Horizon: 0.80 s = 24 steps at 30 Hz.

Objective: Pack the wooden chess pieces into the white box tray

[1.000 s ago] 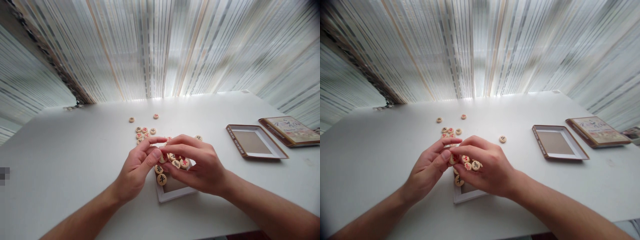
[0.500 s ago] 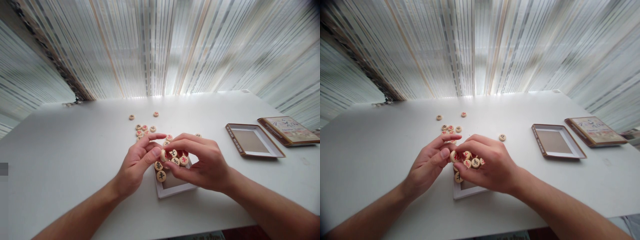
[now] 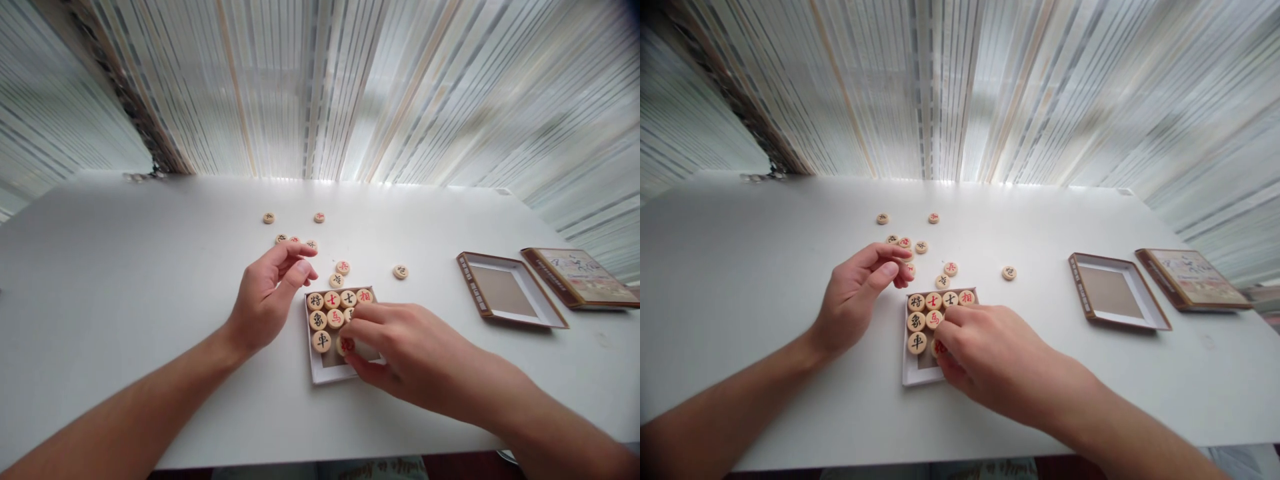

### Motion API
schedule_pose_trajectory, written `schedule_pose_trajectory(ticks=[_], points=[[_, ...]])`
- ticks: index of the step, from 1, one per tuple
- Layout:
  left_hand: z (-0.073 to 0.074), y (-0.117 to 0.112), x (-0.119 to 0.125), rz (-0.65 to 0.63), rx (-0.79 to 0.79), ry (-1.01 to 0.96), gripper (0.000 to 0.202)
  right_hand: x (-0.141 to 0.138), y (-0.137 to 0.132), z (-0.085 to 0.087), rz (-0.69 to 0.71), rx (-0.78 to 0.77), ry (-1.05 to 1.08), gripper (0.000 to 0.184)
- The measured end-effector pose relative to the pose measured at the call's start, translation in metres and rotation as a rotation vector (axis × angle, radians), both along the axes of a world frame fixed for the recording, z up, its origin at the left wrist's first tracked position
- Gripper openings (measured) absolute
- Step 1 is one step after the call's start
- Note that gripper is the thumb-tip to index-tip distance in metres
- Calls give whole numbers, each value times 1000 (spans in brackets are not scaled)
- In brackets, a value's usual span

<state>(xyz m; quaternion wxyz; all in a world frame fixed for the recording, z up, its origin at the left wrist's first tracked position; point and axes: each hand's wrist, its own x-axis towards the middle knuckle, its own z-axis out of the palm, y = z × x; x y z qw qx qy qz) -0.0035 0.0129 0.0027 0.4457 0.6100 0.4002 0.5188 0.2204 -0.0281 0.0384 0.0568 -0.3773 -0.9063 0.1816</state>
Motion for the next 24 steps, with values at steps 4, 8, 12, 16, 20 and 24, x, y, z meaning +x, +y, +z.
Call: schedule_pose_trajectory(ticks=[4,8,12,16,20,24], points=[[0,-1,-1,-1,0,33,17,0,-2,-3,27,14,-46,17],[-1,-1,-1,4,-8,52,18,0,-3,-6,57,30,-97,23],[-2,-1,-1,5,-4,59,18,-1,-3,-9,73,84,-71,24],[0,-2,0,10,-8,60,18,-1,-3,-11,79,145,-43,22],[1,-2,1,18,-14,62,17,-1,-4,-14,82,170,-66,18],[2,-2,1,22,-14,63,17,-2,-4,-16,77,186,-78,17]])
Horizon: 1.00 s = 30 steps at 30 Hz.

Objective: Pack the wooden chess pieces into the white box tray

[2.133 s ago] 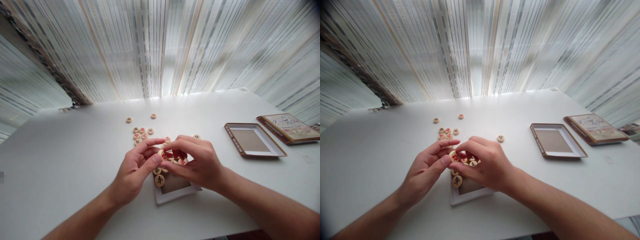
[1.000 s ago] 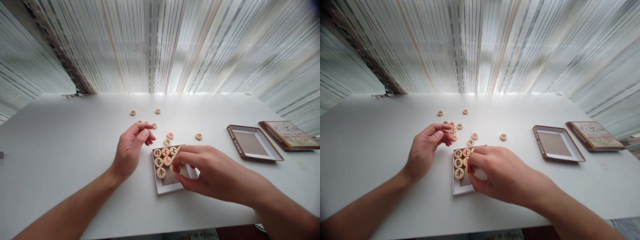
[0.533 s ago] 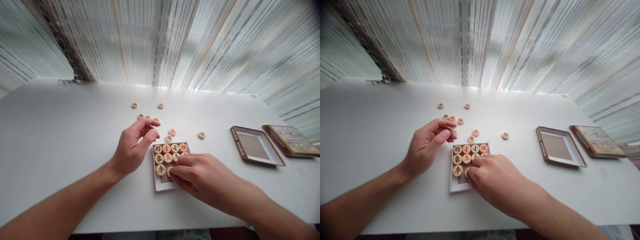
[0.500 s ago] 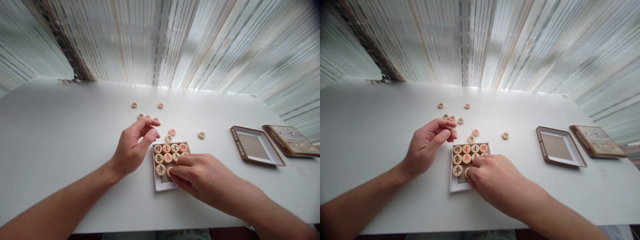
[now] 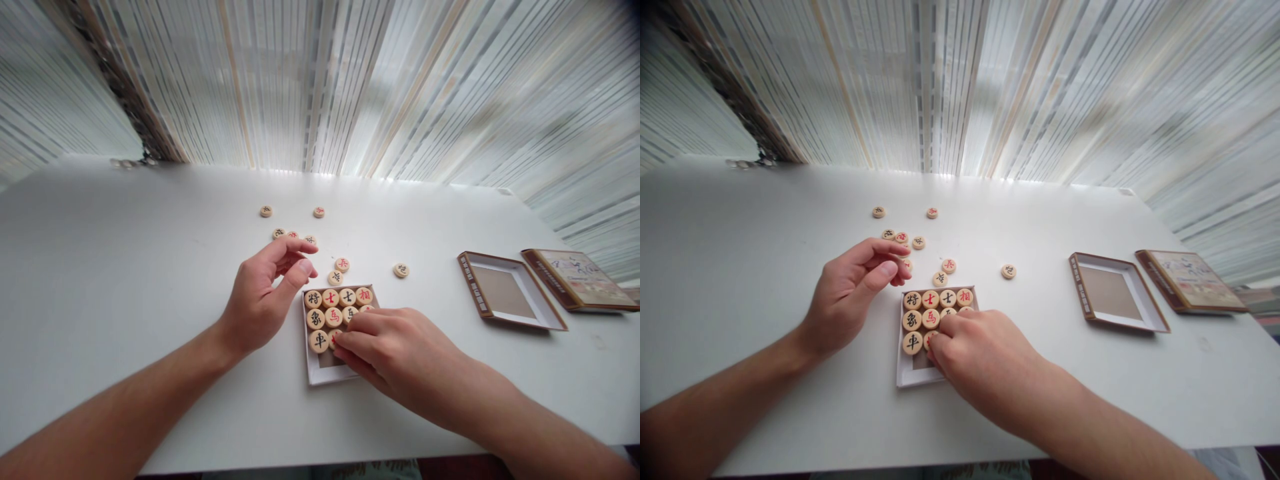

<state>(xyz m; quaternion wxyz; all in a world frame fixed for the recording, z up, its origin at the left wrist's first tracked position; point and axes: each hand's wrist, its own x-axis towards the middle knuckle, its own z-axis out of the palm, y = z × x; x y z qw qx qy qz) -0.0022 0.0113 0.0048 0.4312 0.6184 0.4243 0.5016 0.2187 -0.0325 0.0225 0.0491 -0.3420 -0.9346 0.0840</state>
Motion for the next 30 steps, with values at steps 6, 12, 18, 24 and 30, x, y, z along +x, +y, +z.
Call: schedule_pose_trajectory(ticks=[6,12,18,24,30], points=[[0,0,-1,0,-6,-5,17,-1,0,-2,3,32,16,20],[2,0,-1,15,1,1,18,2,1,2,-6,11,103,20],[5,14,-13,100,51,-28,17,15,20,13,-94,71,452,29],[3,37,-32,283,99,53,19,35,55,3,-552,216,638,31],[-3,55,-48,396,122,241,19,41,76,-19,-650,106,682,27]])
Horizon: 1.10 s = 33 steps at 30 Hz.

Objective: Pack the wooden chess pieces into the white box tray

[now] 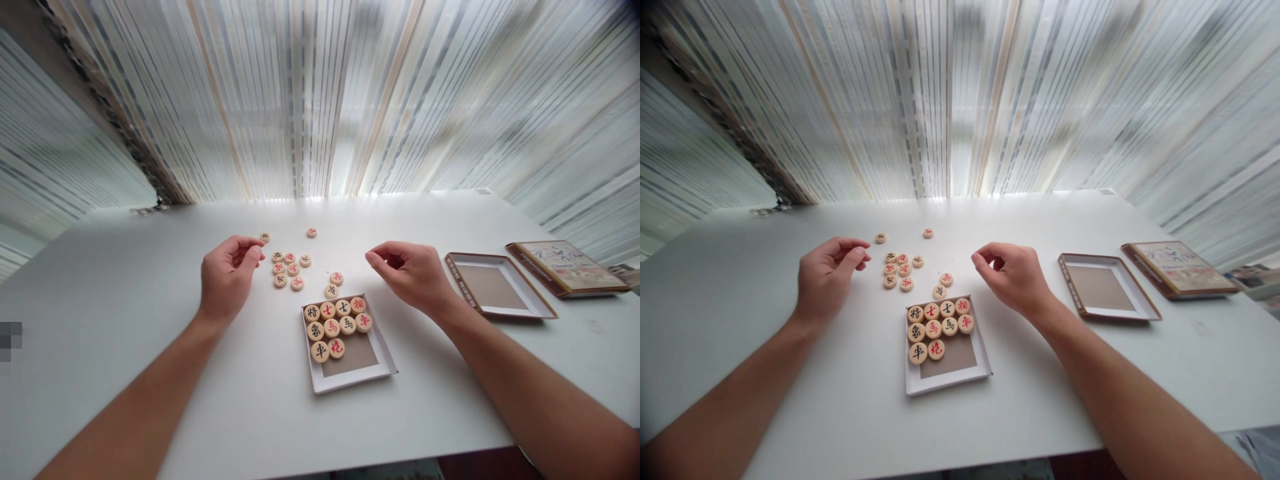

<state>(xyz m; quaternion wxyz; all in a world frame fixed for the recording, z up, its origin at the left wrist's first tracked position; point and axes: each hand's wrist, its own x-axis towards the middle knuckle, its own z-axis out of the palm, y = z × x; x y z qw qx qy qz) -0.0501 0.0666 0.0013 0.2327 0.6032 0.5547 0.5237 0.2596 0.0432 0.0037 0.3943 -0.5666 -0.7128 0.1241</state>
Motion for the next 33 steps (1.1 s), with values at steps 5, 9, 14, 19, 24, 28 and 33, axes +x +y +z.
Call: schedule_pose_trajectory(ticks=[5,9,14,19,24,28,33], points=[[-7,6,-6,10,-37,123,19,-3,1,-4,44,-4,-6,26],[-8,5,-5,11,-51,190,18,-5,0,-6,61,-21,7,26],[-7,4,-3,6,-64,223,18,-19,8,3,120,-79,0,22],[-8,3,-4,12,-65,235,19,-51,33,25,252,-216,-137,19],[-7,3,-4,8,-53,239,18,-94,66,27,291,-263,-213,26],[-7,2,-4,2,-43,243,19,-119,81,20,307,-312,-263,21],[-8,3,-3,11,-31,239,19,-130,83,17,296,-333,-278,14]])
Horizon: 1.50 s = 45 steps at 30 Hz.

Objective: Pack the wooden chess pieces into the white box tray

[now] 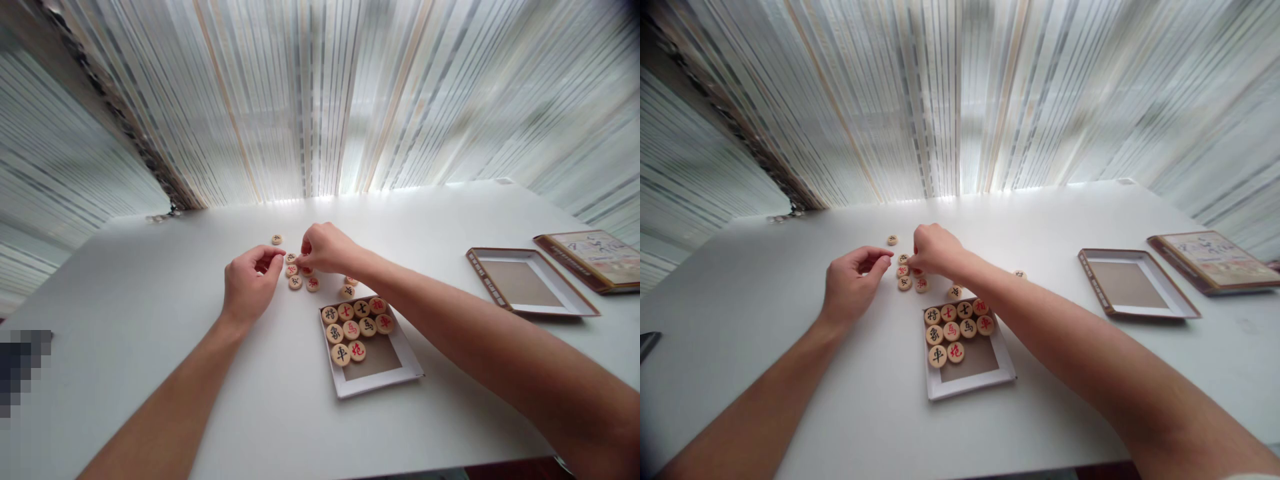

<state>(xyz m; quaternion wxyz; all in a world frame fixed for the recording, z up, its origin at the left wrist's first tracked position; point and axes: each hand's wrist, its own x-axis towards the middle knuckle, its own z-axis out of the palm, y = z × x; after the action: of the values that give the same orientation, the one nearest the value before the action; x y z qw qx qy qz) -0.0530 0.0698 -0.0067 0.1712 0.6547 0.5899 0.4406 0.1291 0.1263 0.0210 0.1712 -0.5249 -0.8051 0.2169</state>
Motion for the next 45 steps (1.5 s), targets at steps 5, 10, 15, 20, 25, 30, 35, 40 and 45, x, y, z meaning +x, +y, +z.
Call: schedule_pose_trajectory(ticks=[5,10,15,20,25,30,35,40,45], points=[[2,-1,2,-1,6,-13,18,15,-7,13,-84,96,81,9],[4,-6,6,-29,-6,-63,17,60,-38,26,-166,-4,414,15],[8,-21,23,-188,-92,-180,23,91,-78,9,-94,-272,823,35],[13,-45,41,-383,-208,-277,23,94,-96,-8,-1,-314,892,39],[19,-56,46,-477,-290,-398,23,88,-100,-16,52,-411,1091,33],[22,-55,46,-556,-366,-457,17,83,-105,-17,125,-381,1133,16],[25,-57,48,-586,-396,-590,10,80,-108,-13,22,-399,1179,22],[25,-57,49,-552,-365,-624,6,78,-111,-9,-11,-429,1135,21],[22,-59,48,-521,-308,-513,6,77,-114,-10,-19,-437,1113,25]])
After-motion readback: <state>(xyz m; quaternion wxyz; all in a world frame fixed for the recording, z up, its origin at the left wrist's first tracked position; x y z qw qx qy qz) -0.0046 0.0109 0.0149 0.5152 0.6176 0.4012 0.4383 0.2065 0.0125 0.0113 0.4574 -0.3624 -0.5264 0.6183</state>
